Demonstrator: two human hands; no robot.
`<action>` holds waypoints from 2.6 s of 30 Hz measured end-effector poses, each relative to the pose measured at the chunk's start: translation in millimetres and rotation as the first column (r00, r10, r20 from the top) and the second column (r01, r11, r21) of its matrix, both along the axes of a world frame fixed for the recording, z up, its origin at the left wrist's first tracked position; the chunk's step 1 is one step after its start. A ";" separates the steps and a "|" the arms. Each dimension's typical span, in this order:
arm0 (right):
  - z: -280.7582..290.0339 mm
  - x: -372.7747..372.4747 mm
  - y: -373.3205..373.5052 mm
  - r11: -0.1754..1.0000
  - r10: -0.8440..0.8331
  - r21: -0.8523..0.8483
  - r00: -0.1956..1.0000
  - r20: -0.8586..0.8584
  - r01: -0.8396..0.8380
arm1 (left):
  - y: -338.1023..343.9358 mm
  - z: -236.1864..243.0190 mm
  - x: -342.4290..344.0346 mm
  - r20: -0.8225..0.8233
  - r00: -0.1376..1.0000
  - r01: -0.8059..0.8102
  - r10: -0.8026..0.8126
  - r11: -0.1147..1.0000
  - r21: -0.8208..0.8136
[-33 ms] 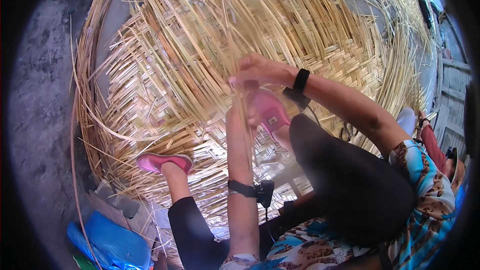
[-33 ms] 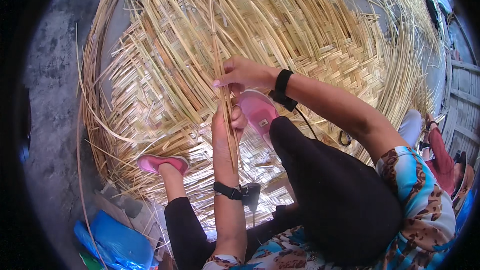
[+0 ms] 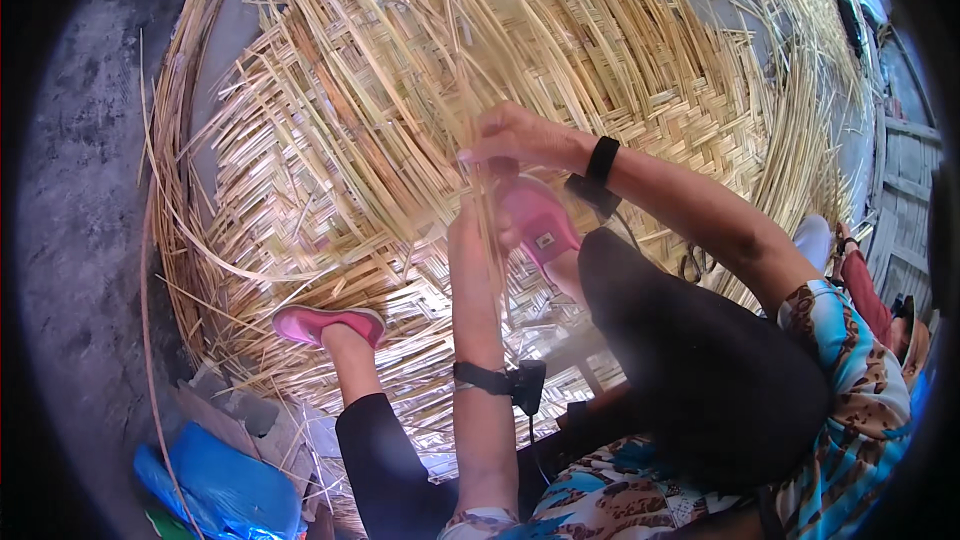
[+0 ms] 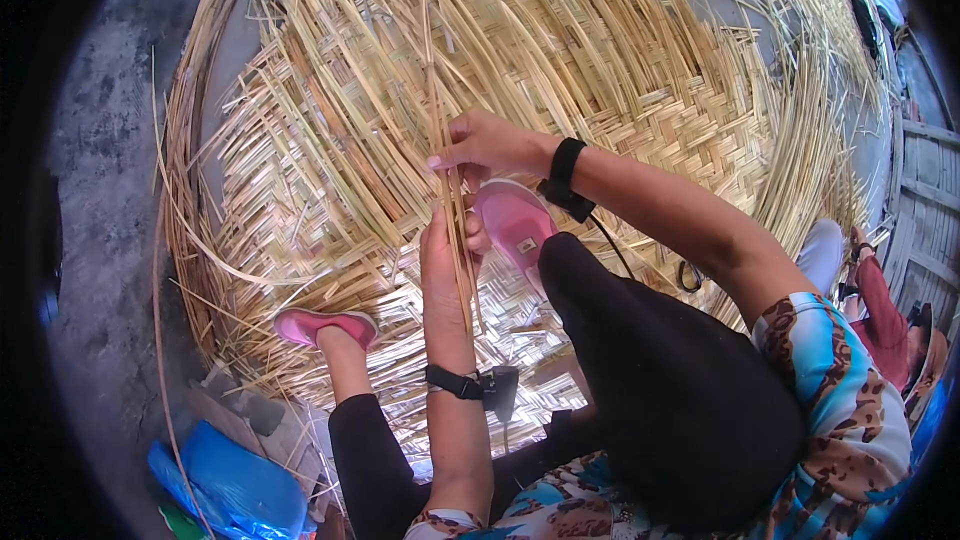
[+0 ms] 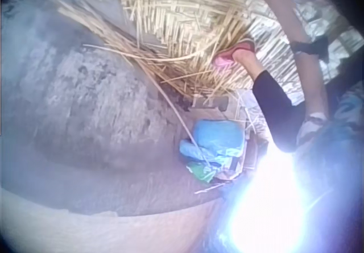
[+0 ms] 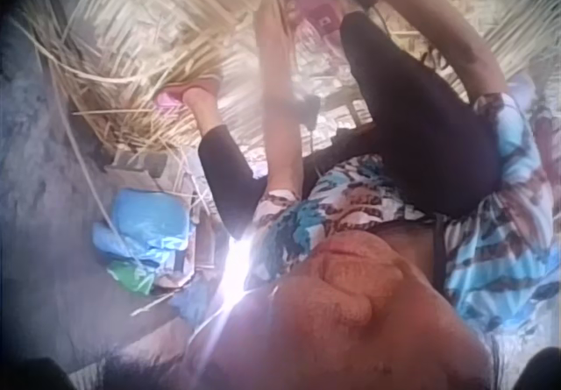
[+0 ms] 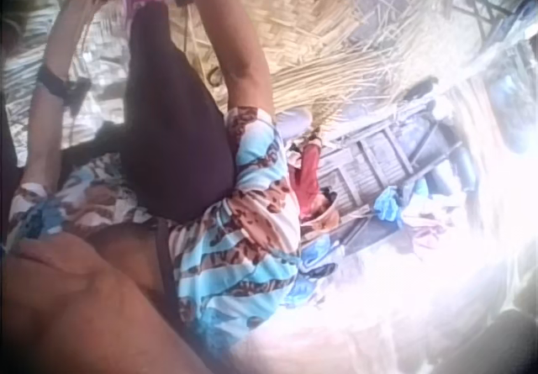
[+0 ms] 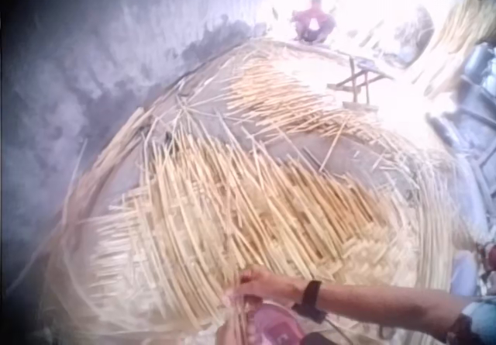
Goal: The recorder is weaving thin bamboo strips together to create a large mat on the ground.
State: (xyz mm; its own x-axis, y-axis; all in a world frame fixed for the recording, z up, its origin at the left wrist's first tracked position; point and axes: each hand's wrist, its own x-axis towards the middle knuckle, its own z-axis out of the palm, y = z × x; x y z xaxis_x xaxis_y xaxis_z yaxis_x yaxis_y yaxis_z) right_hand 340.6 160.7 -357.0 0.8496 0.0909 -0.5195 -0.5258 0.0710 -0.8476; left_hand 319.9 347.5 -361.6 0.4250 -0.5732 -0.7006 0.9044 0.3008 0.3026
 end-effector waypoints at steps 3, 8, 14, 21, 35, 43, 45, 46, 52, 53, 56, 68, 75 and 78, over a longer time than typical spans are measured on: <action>-5.2 0.8 -2.5 0.995 -0.098 -0.038 0.994 -0.045 0.096 | 8.5 -5.6 0.9 0.286 0.942 0.090 -0.178 0.951 0.296; -19.9 3.3 -4.6 0.987 -0.132 -0.092 0.991 -0.011 0.131 | 18.8 -13.8 1.7 0.440 0.788 0.226 -0.431 0.867 0.444; -23.4 4.6 -1.1 0.960 -0.159 -0.227 0.987 0.028 0.161 | 15.2 -10.4 -5.7 0.468 0.723 0.224 -0.509 0.812 0.539; -16.1 0.9 -12.5 0.985 -0.105 -0.149 0.992 -0.075 0.093 | 18.9 -7.6 -1.6 0.476 0.732 0.189 -0.487 0.817 0.544; -9.0 -6.3 0.2 0.995 0.066 0.074 0.997 -0.047 -0.062 | 23.4 -11.9 -0.4 0.466 0.811 0.154 -0.354 0.898 0.413; -16.6 -9.9 8.4 0.999 -0.006 0.044 0.995 -0.102 0.011 | 14.2 0.4 -4.5 0.569 0.572 0.024 -0.591 0.705 0.709; -17.1 -9.3 10.6 0.995 -0.047 -0.089 0.992 -0.114 0.037 | 15.0 3.7 -5.7 0.583 0.489 -0.012 -0.649 0.664 0.748; -17.5 -9.1 11.1 0.997 -0.040 -0.069 0.994 -0.100 0.033 | 16.0 3.8 -5.7 0.558 0.492 -0.016 -0.668 0.634 0.774; -24.2 -10.9 12.9 0.998 -0.062 0.009 0.990 -0.123 0.063 | 24.2 -21.1 -11.2 0.663 0.459 -0.084 -0.592 0.713 0.696; -24.4 -10.5 11.0 0.996 0.004 0.093 0.993 -0.118 0.007 | 25.4 -28.1 -7.9 0.615 0.569 0.031 -0.546 0.761 0.648; -26.5 -12.0 10.7 0.972 0.051 0.234 0.995 -0.082 -0.030 | 24.8 -31.9 -5.9 0.746 0.629 -0.196 -0.220 0.884 0.425; -17.6 -9.5 9.7 0.988 -0.030 -0.153 1.000 0.006 0.031 | 27.4 -7.5 -0.4 0.833 0.510 -0.288 -0.214 0.870 0.400; 1.1 -1.8 12.0 0.998 0.040 -0.047 0.999 -0.001 -0.040 | 34.5 -12.0 9.2 0.663 0.636 0.199 -0.395 0.914 0.354; 5.9 2.3 2.3 0.986 0.111 -0.131 0.992 0.066 -0.101 | 36.2 -11.2 12.0 0.557 0.700 0.259 -0.447 0.886 0.386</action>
